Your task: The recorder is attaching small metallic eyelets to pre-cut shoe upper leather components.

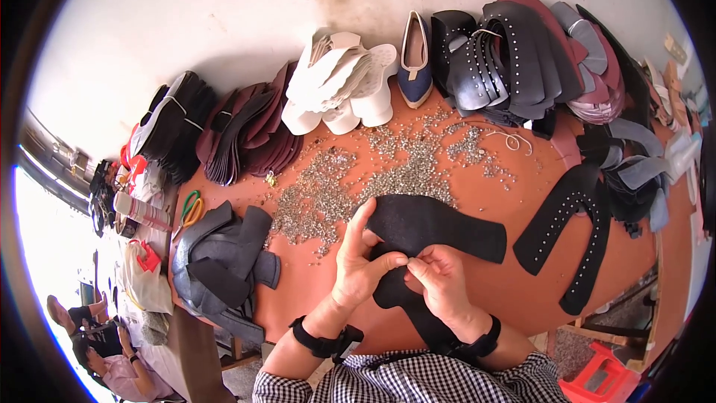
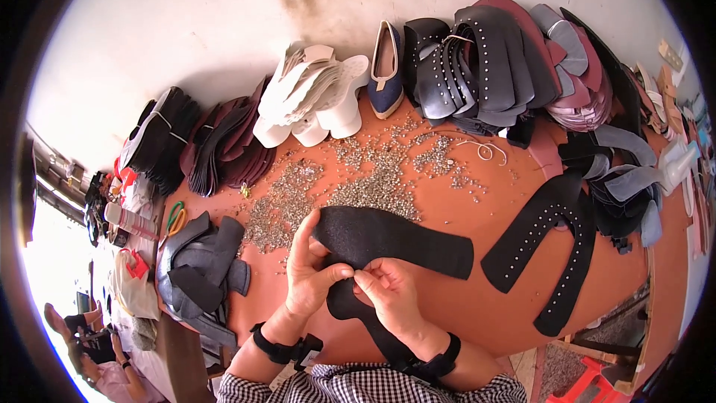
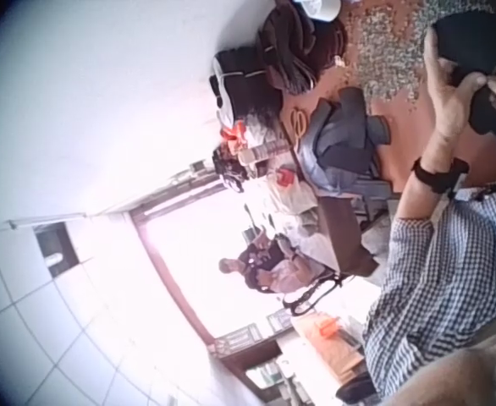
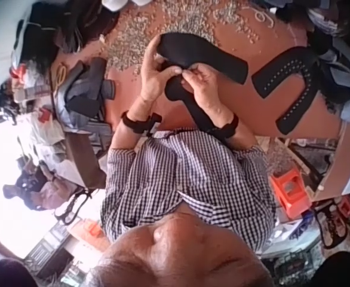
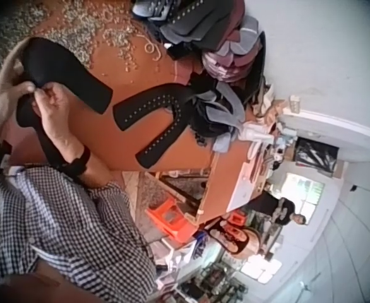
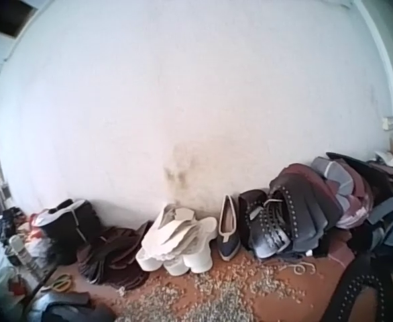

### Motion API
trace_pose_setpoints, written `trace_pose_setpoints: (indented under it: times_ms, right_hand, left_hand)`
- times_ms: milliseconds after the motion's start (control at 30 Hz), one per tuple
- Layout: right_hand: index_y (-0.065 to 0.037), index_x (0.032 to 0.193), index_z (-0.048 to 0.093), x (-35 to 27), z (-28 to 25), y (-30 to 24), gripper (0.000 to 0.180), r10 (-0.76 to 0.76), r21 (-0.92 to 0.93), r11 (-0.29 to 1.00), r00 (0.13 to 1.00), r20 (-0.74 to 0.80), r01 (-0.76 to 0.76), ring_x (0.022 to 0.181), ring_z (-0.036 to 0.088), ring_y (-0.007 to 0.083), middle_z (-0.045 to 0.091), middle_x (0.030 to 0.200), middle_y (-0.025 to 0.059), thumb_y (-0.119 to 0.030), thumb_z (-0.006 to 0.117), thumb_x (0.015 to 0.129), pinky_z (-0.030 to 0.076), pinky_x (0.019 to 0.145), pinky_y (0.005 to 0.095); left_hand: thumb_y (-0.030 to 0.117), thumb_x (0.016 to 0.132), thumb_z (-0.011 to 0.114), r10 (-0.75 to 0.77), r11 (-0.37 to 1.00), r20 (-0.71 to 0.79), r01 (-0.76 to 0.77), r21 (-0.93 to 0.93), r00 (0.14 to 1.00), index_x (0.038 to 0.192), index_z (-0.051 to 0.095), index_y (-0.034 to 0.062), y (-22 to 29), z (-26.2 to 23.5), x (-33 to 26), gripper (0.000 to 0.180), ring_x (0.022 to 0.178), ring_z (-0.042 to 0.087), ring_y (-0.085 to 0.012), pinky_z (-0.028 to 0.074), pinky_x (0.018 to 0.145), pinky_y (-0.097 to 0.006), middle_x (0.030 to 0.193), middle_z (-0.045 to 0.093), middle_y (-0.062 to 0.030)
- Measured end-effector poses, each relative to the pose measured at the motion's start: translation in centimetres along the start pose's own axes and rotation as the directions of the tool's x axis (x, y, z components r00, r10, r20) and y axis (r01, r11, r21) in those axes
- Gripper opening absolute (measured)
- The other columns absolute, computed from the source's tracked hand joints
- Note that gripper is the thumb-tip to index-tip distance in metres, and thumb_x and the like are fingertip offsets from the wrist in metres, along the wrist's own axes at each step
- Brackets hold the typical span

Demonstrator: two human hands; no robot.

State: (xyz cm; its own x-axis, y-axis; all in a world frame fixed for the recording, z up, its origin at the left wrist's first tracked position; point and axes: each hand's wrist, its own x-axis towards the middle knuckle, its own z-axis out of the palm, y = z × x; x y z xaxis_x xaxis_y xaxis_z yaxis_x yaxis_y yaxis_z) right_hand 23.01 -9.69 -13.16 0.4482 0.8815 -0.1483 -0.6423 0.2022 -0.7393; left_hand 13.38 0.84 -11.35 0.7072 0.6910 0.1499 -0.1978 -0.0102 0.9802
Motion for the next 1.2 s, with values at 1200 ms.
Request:
trace_pose_setpoints:
  times_ms: [1200]
  right_hand:
    - [-0.002,0.082,0.054,0.5,-0.9,-0.3,0.003,0.189,0.197,0.962,0.982,0.023,-0.190,0.064,0.056,0.0133,0.058,0.074,0.0078,-0.005,0.055,0.083,0.046,0.056,0.0256]
  left_hand:
    - [-0.002,0.064,0.070,0.426,0.737,0.188,-0.460,0.495,0.885,0.080,0.057,0.0045,0.3,0.0,0.7,0.022,0.070,0.053,-0.0212,0.044,0.059,-0.029,0.084,0.055,-0.0088]
